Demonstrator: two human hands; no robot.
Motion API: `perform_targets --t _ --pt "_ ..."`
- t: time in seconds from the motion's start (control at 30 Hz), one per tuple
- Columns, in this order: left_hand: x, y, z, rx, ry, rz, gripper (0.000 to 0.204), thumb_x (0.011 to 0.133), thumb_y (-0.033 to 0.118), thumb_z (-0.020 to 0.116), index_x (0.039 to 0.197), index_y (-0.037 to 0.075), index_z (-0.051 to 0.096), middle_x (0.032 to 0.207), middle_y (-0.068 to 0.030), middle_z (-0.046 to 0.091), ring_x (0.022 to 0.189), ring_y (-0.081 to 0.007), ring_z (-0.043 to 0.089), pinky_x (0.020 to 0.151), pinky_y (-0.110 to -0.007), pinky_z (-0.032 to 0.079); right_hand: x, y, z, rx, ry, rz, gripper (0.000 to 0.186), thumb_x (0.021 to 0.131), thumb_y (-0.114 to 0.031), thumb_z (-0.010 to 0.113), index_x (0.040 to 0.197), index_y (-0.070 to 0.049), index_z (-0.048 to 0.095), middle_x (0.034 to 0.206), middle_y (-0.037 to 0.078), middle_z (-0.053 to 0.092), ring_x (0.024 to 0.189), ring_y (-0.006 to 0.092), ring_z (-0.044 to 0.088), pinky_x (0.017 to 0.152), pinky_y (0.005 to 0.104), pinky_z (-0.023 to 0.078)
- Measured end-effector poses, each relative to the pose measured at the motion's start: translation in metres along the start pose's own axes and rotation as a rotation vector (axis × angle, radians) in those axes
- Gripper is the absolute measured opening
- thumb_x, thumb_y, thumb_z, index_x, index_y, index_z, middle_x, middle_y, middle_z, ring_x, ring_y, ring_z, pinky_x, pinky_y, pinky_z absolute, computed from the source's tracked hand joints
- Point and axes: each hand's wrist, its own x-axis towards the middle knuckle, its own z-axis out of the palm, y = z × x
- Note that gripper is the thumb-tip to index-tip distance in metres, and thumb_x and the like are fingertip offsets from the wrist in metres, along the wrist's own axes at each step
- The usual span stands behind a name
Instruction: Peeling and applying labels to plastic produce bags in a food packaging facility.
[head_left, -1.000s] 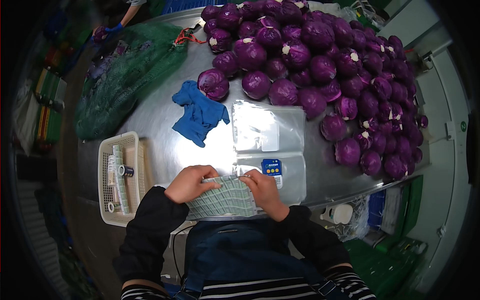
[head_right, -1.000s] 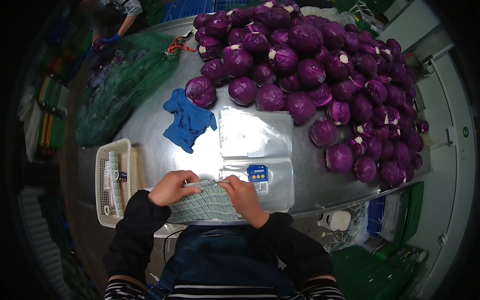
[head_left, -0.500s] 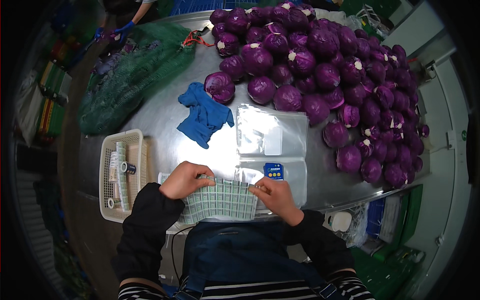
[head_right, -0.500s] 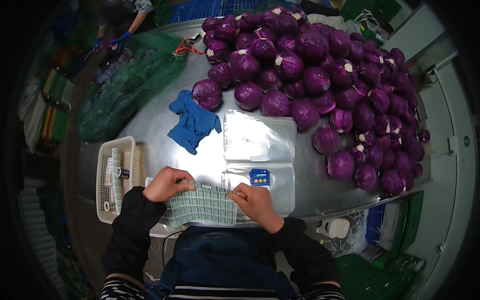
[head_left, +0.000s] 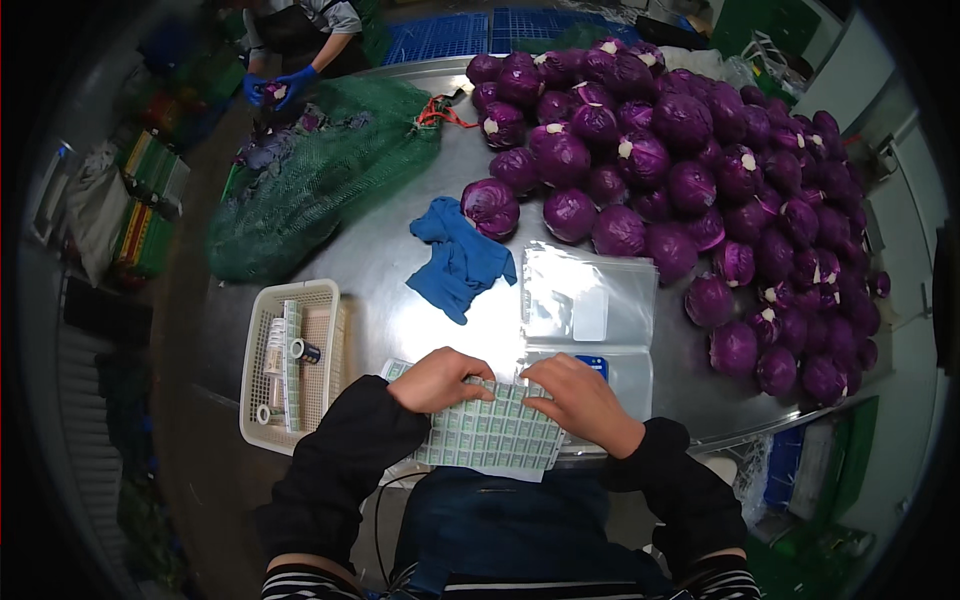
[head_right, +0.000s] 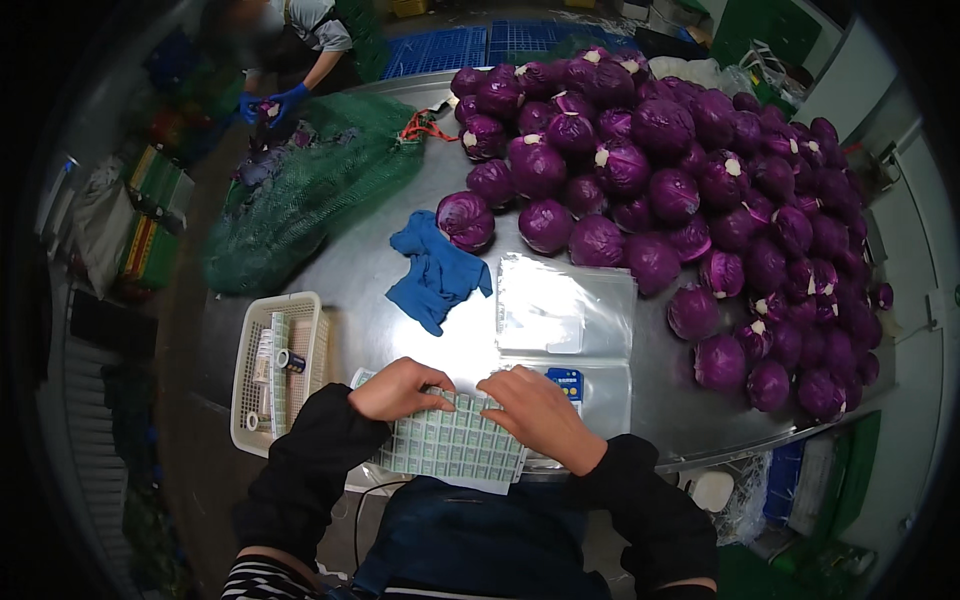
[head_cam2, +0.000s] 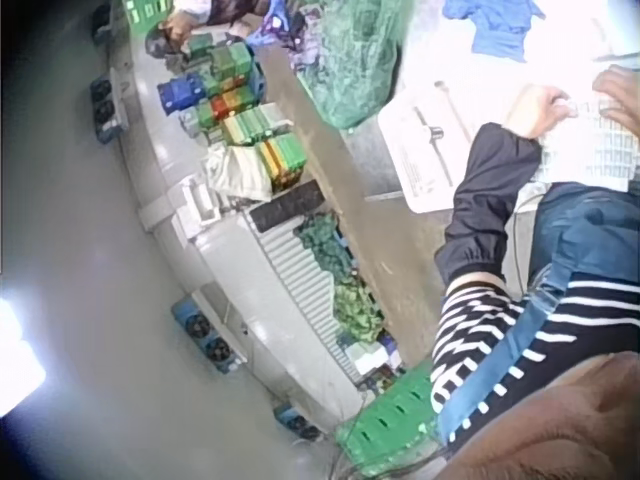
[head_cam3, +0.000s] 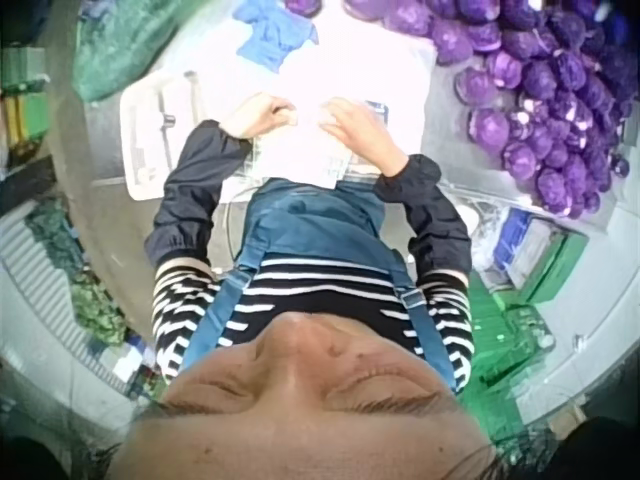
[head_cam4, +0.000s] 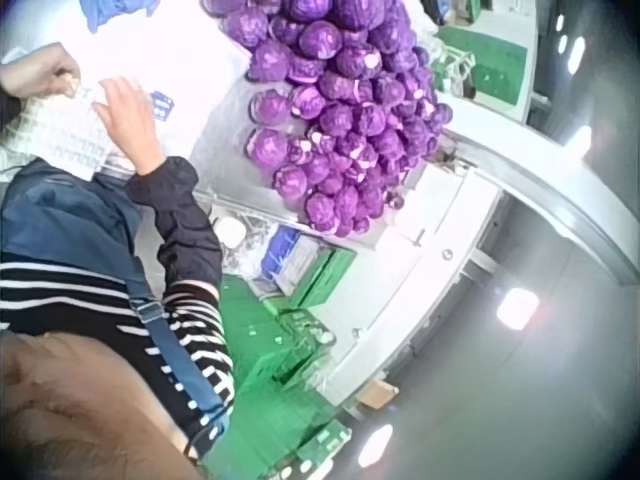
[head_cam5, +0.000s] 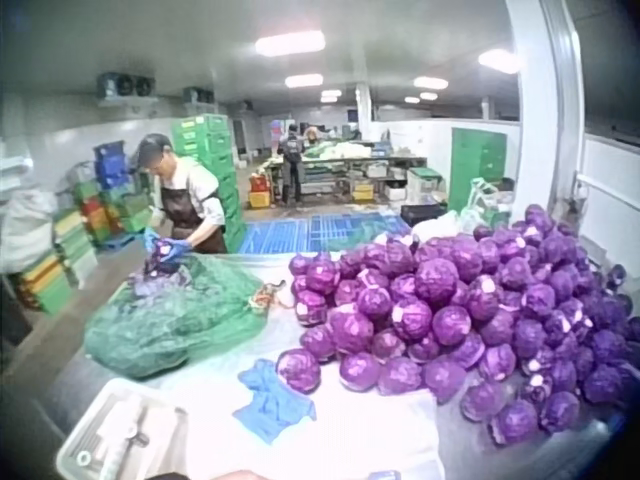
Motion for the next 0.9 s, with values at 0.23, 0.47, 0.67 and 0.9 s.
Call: perform_targets --t 0.23,0.47,0.67,0.9 --pt "0.002 0.001 -0.006 -0.001 -0.106 0.009 0.026 0.082 0.020 0.080 0.102 0.005 0.074 0.084 -0.0140 0.071 0.072 -0.0261 0.066 0.069 -0.035 0.051 0.012 0.013 0.007 -0.310 -0.157 -0.167 0.024 0.095 -0.028 0.060 0.098 -0.007 0.050 0.076 0.008 0.062 0.060 0.0274 0.063 0.050 0.0395 0.047" --pt "0.011 -0.007 -0.007 -0.061 -0.141 0.032 0.027 0.083 0.021 0.080 0.103 0.005 0.074 0.084 -0.0121 0.072 0.073 -0.0223 0.065 0.070 -0.035 0.050 0.011 0.025 0.018 -0.223 -0.113 -0.261 0.017 0.096 -0.023 0.058 0.097 -0.010 0.049 0.069 0.007 0.061 0.057 0.0264 0.064 0.048 0.0389 0.048" --pt "0.016 -0.009 -0.015 -0.080 -0.231 -0.041 0.027 0.082 0.022 0.081 0.103 0.005 0.074 0.085 -0.0097 0.072 0.076 -0.0175 0.065 0.072 -0.032 0.050 0.009 0.022 0.027 -0.223 0.059 -0.150 0.022 0.096 -0.031 0.062 0.101 -0.010 0.056 0.071 0.008 0.061 0.058 0.0296 0.063 0.051 0.0404 0.047" --pt "0.015 -0.013 -0.019 -0.126 -0.233 -0.003 0.025 0.082 0.020 0.079 0.102 0.006 0.073 0.081 -0.0090 0.069 0.073 -0.0183 0.061 0.071 -0.032 0.048 0.013 0.021 0.016 -0.143 -0.219 -0.055 0.022 0.098 -0.033 0.060 0.102 -0.012 0.057 0.074 0.006 0.063 0.058 0.0273 0.063 0.051 0.0401 0.047"
